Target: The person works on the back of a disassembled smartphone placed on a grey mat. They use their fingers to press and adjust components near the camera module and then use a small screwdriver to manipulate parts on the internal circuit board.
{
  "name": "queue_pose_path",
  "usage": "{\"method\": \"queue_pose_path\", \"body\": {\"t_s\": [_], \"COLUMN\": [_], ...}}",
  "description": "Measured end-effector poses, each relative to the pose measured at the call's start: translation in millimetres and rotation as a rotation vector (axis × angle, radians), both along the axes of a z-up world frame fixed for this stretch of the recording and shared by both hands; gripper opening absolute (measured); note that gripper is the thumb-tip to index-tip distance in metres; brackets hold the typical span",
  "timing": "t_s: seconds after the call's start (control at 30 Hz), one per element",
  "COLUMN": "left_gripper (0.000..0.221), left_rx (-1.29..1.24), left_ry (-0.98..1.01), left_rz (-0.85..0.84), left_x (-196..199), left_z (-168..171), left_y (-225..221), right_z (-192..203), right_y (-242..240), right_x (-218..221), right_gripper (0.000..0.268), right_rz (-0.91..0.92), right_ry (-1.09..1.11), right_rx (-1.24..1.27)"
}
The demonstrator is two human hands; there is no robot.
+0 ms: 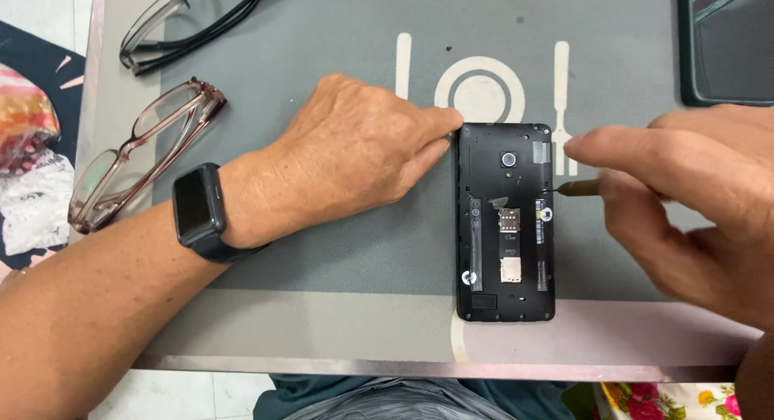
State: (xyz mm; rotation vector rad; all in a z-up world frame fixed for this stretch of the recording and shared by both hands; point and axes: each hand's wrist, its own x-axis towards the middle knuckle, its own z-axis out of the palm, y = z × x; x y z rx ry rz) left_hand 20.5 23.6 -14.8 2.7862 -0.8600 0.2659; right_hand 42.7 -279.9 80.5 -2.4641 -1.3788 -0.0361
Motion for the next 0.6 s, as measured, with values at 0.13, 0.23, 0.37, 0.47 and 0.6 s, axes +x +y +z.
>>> {"method": "queue_pose_path", "body": {"t_s": [0.13, 0.23, 0.37, 0.47, 0.6], "left_gripper": [0.015, 0.014, 0.01, 0.008, 0.01], "left_rx": [-0.007, -0.038, 0.018, 0.021, -0.006], "left_ry": [-0.019, 0.015, 0.076, 0.09, -0.011], "left_rz": [-0.013, -0.018, -0.011, 0.019, 0.013], "left_x": [1, 0, -1, -3, -5], "left_z": [-1, 3, 9, 9, 5], "left_y": [0, 0, -3, -1, 1], "right_z": [0, -6, 9, 14, 7], "right_y": [-3, -5, 3, 10, 7], "right_x": [3, -1, -3, -4, -4], "right_gripper": [0.039, 0.023, 0.027, 0.037, 0.031], "right_rz": [0.008, -0.08, -0.043, 0.054, 0.033], "right_ry": [0.051, 0.009, -0.067, -0.139, -0.201], "right_rx": [-0.026, -0.017, -0.06, -0.01, 0.012]}}
